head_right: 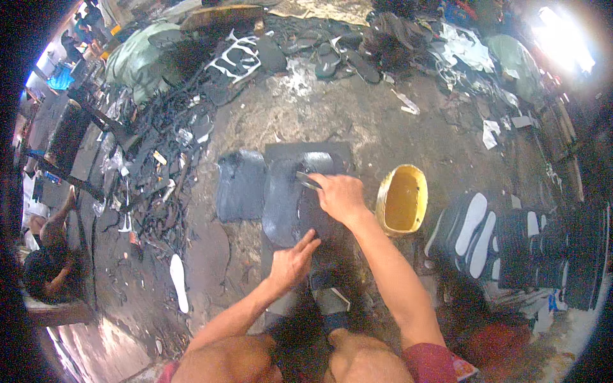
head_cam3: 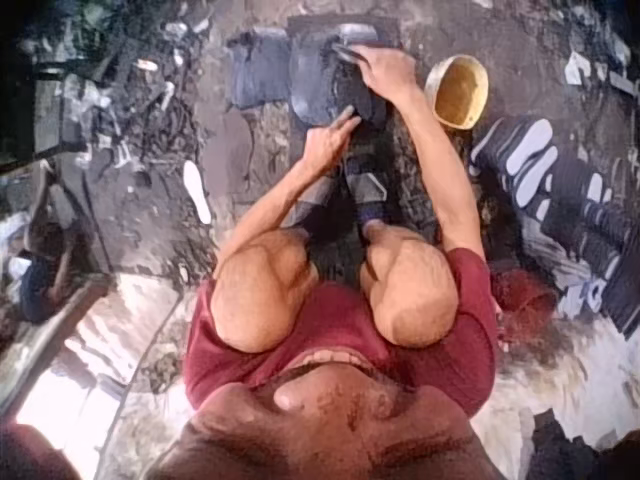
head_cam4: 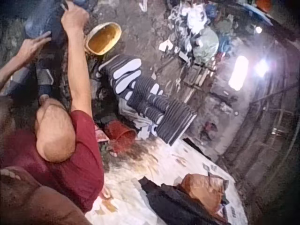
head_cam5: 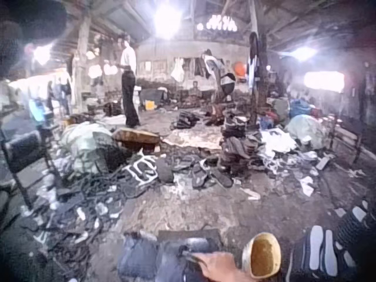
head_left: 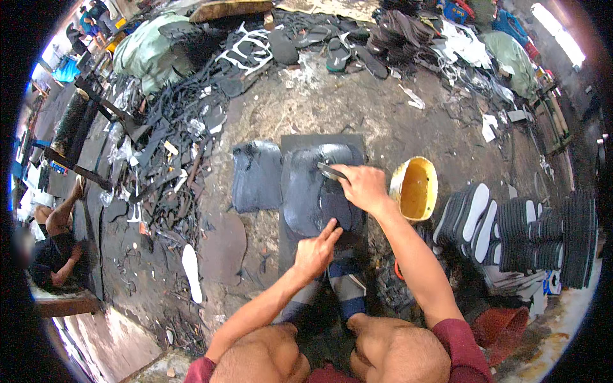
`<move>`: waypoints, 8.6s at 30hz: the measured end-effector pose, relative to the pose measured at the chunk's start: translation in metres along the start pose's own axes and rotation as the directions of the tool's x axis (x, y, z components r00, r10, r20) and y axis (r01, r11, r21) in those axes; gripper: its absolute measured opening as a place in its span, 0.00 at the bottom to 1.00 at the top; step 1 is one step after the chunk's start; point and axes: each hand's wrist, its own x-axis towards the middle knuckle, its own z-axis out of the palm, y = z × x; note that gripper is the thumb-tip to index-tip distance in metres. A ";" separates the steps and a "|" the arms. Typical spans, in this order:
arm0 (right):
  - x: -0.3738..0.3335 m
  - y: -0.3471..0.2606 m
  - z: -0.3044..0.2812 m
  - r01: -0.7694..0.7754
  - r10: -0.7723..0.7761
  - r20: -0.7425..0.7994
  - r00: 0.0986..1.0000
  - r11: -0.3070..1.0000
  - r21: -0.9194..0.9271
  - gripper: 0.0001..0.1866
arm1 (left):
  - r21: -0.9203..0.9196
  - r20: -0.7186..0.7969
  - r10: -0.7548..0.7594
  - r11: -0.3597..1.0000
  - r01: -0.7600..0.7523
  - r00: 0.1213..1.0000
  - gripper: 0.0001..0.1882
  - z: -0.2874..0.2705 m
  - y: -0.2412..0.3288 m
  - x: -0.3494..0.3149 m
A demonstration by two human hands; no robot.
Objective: The person sits on the floor and repeatedly applies a yellowish liquid from a small container onto black rubber pieces using a brush. They spread the liquid evenly across the surface of each piece and then set it aside.
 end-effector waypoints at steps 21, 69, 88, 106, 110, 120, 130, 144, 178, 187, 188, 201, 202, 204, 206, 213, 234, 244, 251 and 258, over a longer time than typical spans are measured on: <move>-0.135 -0.029 0.016 0.415 -0.416 -0.022 0.909 0.909 -0.023 0.20 | -0.931 0.160 -0.835 0.050 0.363 0.526 0.15 -0.037 -0.059 -0.013; -0.018 0.020 0.014 0.056 -0.055 -0.034 0.998 0.998 0.040 0.23 | 0.075 0.060 0.118 0.990 -0.122 0.991 0.34 -0.001 -0.005 -0.014; -0.096 -0.043 0.009 0.385 -0.380 0.185 0.906 0.923 0.012 0.22 | -0.843 -0.117 -0.860 0.351 0.409 0.496 0.17 -0.023 -0.076 -0.044; -0.050 0.019 0.007 0.017 0.017 -0.110 0.994 0.954 0.298 0.22 | -0.720 -0.073 -0.775 0.476 0.505 0.627 0.19 0.008 -0.065 -0.037; -0.066 0.027 0.011 -0.199 0.228 -0.093 0.969 0.947 0.252 0.22 | -0.699 -0.067 -0.779 0.483 0.528 0.623 0.20 -0.003 -0.058 -0.049; -0.103 -0.046 0.022 0.229 -0.229 0.016 0.973 0.973 -0.015 0.23 | -0.860 0.047 -0.849 0.235 0.454 0.527 0.21 0.005 -0.060 -0.044; -0.159 -0.039 0.021 0.401 -0.404 0.067 0.912 0.914 0.056 0.23 | -0.831 -0.161 -0.810 0.420 0.365 0.564 0.17 -0.011 -0.072 -0.045; -0.077 0.006 -0.025 -0.256 0.281 0.030 0.959 0.819 0.514 0.22 | 0.205 0.073 0.125 0.969 -0.137 0.989 0.19 -0.042 -0.003 0.015; -0.125 0.020 -0.070 0.003 0.763 -0.313 0.566 0.378 0.926 0.17 | 0.614 -0.605 0.341 0.775 0.150 0.719 0.04 -0.247 -0.107 0.134; -0.128 0.017 -0.057 0.021 0.729 -0.281 0.624 0.345 0.939 0.17 | -0.173 -0.507 -0.375 0.926 0.335 0.776 0.22 -0.017 -0.121 0.001; -0.132 0.026 -0.056 0.001 0.692 -0.315 0.650 0.413 0.911 0.18 | -0.302 -0.411 -0.348 0.924 0.234 0.842 0.27 -0.019 -0.073 0.005; -0.048 0.017 -0.050 -0.115 0.347 -0.342 0.873 0.829 0.547 0.22 | 0.022 -0.204 0.290 0.956 -0.292 0.935 0.20 0.022 -0.025 -0.022; -0.031 0.018 -0.039 -0.092 0.278 -0.352 0.894 0.881 0.464 0.23 | 0.044 -0.216 0.295 0.955 -0.293 0.931 0.18 0.020 -0.027 -0.026; 0.000 -0.012 -0.047 -0.129 0.174 -0.119 0.978 0.941 0.313 0.22 | 0.057 -0.207 0.262 0.965 -0.256 0.943 0.18 0.016 -0.029 -0.035; 0.014 0.002 -0.011 0.081 -0.049 -0.186 0.981 0.982 0.169 0.21 | 0.046 -0.201 0.272 0.962 -0.269 0.941 0.17 0.016 -0.023 -0.026; 0.013 -0.035 -0.007 0.024 -0.024 0.102 0.995 1.000 -0.002 0.21 | -0.040 -0.124 0.188 0.980 -0.194 0.974 0.18 0.004 -0.018 -0.029; -0.096 -0.029 0.017 0.575 -0.595 0.123 0.794 0.802 0.161 0.20 | -0.877 -0.186 -0.881 0.348 0.331 0.435 0.17 -0.025 -0.077 -0.053; -0.060 -0.021 -0.052 0.090 -0.036 -0.110 0.993 0.838 0.538 0.18 | -0.817 -0.063 -0.792 0.390 0.424 0.608 0.29 0.008 -0.048 -0.043; -0.066 -0.014 0.025 -0.033 0.058 -0.175 0.983 0.988 0.148 0.20 | -0.778 -0.096 -0.760 0.460 0.428 0.642 0.28 0.012 -0.055 -0.050; -0.038 0.014 0.016 0.126 -0.124 -0.023 0.992 0.981 0.144 0.16 | -0.795 0.013 -0.803 0.353 0.493 0.596 0.29 0.011 -0.048 -0.045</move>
